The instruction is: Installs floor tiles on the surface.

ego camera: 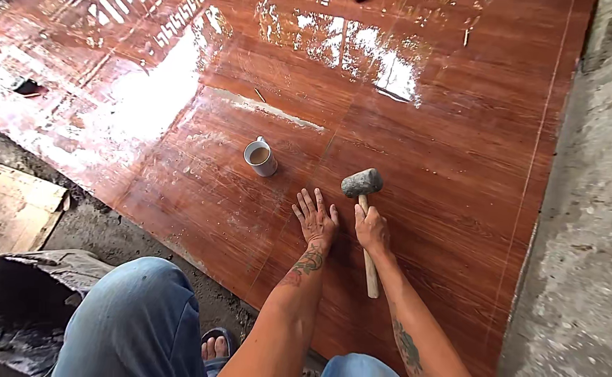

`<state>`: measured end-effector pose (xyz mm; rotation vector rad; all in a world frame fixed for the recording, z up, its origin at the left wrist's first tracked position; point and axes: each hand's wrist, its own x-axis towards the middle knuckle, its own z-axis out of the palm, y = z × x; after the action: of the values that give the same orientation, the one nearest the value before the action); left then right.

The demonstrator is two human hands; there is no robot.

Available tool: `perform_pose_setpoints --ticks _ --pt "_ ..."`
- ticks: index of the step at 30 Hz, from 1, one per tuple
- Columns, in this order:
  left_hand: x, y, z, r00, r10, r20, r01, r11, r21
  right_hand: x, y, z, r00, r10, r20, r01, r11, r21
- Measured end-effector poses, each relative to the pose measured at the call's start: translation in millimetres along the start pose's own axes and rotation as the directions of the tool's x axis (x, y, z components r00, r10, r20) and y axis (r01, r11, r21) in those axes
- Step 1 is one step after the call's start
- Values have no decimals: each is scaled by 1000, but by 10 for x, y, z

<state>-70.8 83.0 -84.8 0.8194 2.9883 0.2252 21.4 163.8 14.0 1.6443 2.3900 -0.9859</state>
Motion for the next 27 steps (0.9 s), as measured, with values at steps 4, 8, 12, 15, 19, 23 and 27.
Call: perform_pose_setpoints --ticks 4,8,12,15,19,23,27 --pt "10 -10 -21 999 -8 47 8 1000 -4 -80 43 83 996 -40 -75 41 999 4" --pt "-35 -39 0 999 7 34 -6 1000 -22 -170 112 27 1000 -8 -27 9 999 44" --pt "-6 -78 -1 998 35 56 -35 999 -11 -355 308 141 996 -8 -91 14 998 64" --pt "78 -170 -71 988 141 63 -140 990 -16 -480 438 71 999 23 -27 -22 1000 17" --pt "270 -348 -109 948 315 49 -315 949 -22 -887 699 143 1000 2 -12 -2 1000 9" --pt "323 -390 -91 934 352 63 -354 935 29 -1436 886 444 999 -34 8 34 999 42" --pt "329 -349 -111 937 338 84 -343 937 67 -1736 875 647 992 -129 6 129 991 39"
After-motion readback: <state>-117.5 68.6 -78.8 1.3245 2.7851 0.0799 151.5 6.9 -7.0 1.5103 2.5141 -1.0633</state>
